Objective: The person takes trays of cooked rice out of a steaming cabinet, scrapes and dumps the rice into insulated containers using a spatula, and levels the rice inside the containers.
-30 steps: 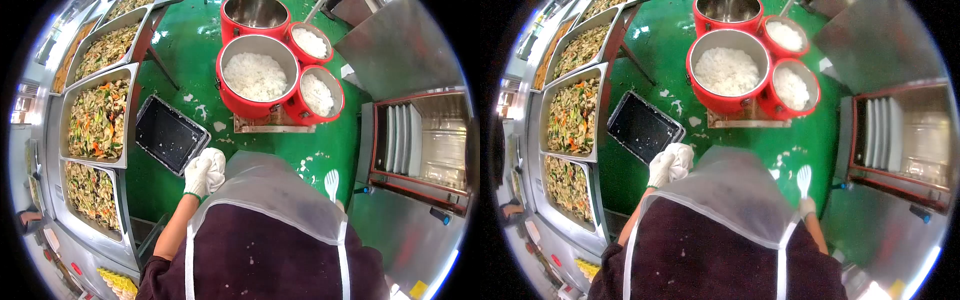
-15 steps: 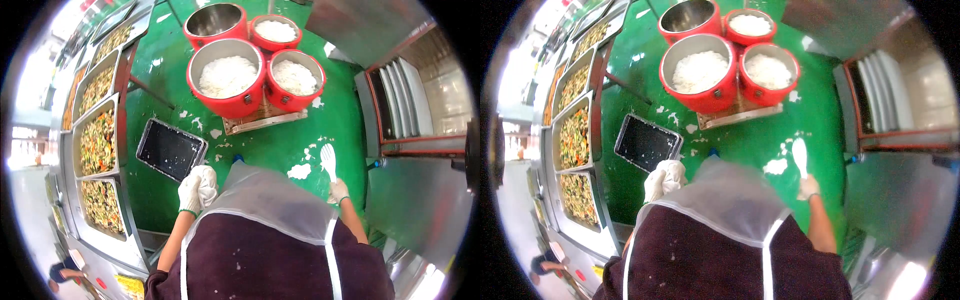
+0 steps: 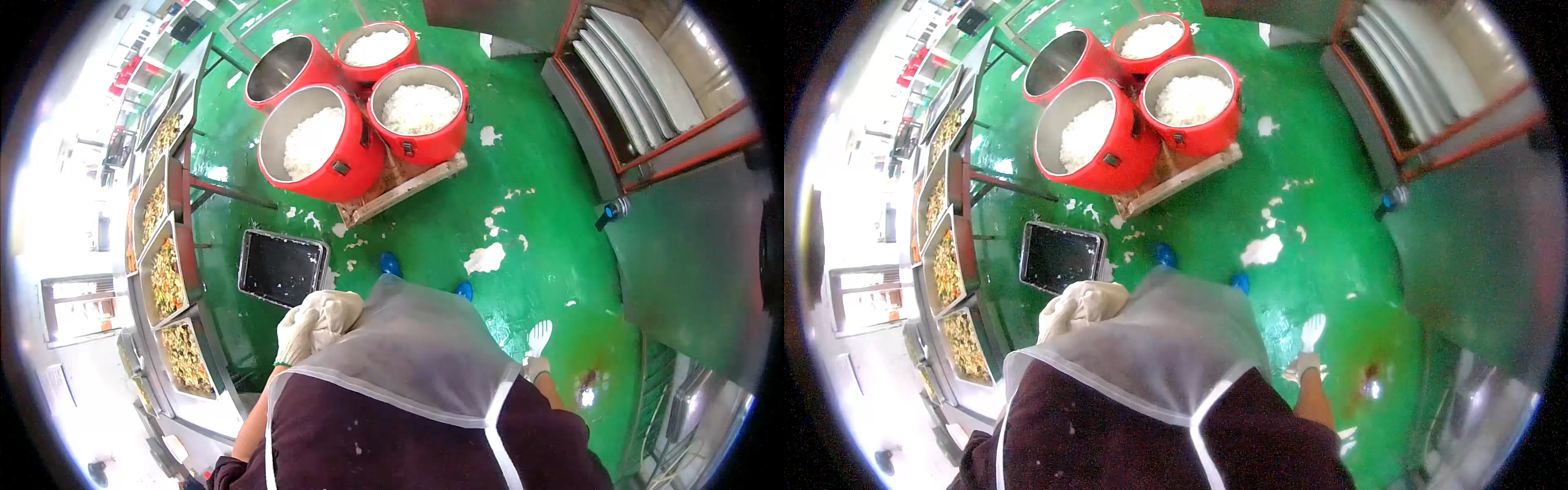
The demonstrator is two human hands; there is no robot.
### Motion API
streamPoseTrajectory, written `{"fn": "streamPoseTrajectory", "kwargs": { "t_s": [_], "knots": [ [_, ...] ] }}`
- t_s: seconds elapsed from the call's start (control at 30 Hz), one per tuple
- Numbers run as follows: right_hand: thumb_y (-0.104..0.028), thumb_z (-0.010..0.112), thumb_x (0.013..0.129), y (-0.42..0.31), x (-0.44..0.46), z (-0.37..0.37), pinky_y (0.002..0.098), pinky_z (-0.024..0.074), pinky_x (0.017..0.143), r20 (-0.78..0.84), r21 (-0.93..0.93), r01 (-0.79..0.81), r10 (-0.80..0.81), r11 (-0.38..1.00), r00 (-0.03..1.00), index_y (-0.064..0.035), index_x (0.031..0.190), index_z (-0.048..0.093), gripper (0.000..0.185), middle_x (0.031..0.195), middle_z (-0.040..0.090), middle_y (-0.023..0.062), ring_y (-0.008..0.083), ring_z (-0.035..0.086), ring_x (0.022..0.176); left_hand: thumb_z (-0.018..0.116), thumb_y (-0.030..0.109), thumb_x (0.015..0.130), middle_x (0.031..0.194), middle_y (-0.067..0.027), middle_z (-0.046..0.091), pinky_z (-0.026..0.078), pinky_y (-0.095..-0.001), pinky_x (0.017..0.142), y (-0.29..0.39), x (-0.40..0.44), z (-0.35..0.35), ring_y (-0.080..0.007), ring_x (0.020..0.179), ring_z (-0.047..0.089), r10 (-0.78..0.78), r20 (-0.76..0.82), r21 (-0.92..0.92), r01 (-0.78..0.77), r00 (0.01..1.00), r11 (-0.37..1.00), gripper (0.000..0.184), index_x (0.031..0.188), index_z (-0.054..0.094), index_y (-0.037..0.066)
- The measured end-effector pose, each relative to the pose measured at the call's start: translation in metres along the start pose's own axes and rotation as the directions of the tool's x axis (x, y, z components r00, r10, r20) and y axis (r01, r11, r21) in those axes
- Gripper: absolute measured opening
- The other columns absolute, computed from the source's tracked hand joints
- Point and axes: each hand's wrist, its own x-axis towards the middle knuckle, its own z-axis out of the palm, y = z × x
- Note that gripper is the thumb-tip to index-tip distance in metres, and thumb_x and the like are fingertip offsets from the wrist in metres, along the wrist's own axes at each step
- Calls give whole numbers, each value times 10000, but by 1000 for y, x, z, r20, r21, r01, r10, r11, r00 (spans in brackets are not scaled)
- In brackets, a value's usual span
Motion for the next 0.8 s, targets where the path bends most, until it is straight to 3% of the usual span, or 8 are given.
{"fn": "streamPoseTrajectory", "kwargs": {
  "t_s": [0.23,0.43,0.5,0.67,0.8],
  "knots": [
    [-229,554,890,-56,39,-75,432,556,686,-50,100,30,-25,995,998,1,979,656,268,899,692,212,329,689,780,661,150,842,1001,-85,674,517,-285,794,14,24,25,-150,877,635,47,-7,-42,-48,999,998,352,1131,635,-48],
    [-224,573,884,-178,48,-180,426,551,672,-174,198,118,-84,973,981,-9,1007,635,256,891,684,207,329,682,752,698,172,831,994,-82,678,520,-298,778,16,80,34,-147,864,629,34,-1,-101,-34,999,994,346,1117,648,-15],
    [-222,579,882,-220,46,-200,424,550,668,-190,190,138,-101,972,977,-12,1017,628,254,888,682,205,329,679,743,705,175,831,969,-75,672,514,-288,761,20,96,28,-134,848,618,29,15,-205,-26,999,979,311,1080,656,-4],
    [-218,596,878,-303,38,-220,418,546,656,-185,53,113,-101,992,977,-20,1040,610,257,881,676,201,329,673,719,700,173,846,935,-55,661,512,-284,755,14,164,-13,-126,817,606,-48,34,-420,58,998,906,292,1072,643,-2],
    [-215,609,874,-349,24,-233,414,543,647,-148,-217,80,-114,973,982,-27,1059,596,264,876,671,197,330,668,701,691,156,851,964,-61,659,509,-280,772,3,230,-54,-125,854,604,-194,19,-555,172,981,814,293,1089,635,-4]
  ]
}}
